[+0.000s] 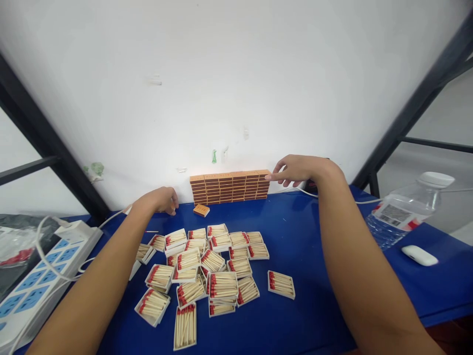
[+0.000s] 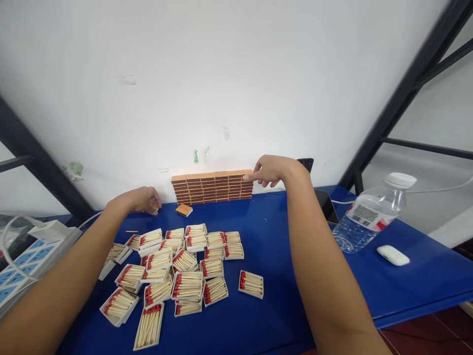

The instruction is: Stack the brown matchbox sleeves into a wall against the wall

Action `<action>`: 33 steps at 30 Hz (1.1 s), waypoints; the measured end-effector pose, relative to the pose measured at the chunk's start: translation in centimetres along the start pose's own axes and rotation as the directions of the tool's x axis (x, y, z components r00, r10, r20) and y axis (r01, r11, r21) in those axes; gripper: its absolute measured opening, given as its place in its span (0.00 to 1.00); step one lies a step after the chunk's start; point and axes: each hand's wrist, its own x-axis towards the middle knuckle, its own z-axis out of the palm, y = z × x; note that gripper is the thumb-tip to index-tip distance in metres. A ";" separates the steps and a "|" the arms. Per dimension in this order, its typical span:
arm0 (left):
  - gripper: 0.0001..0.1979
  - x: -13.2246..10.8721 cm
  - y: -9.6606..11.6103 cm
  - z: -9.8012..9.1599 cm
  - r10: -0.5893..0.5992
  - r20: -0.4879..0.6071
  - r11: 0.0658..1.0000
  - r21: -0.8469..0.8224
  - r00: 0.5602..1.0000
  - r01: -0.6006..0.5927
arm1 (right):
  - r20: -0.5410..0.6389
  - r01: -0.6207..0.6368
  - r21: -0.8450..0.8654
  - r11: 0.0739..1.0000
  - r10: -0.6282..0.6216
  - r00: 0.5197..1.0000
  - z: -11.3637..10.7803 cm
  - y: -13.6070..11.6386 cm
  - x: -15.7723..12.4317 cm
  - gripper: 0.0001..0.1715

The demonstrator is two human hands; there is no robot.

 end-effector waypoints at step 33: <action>0.19 -1.9 3.2 -0.4 0.042 0.060 0.999 -0.027 0.997 -0.040 | 0.055 0.053 -0.008 0.999 -0.053 0.997 0.1 0.4 0.3 0.34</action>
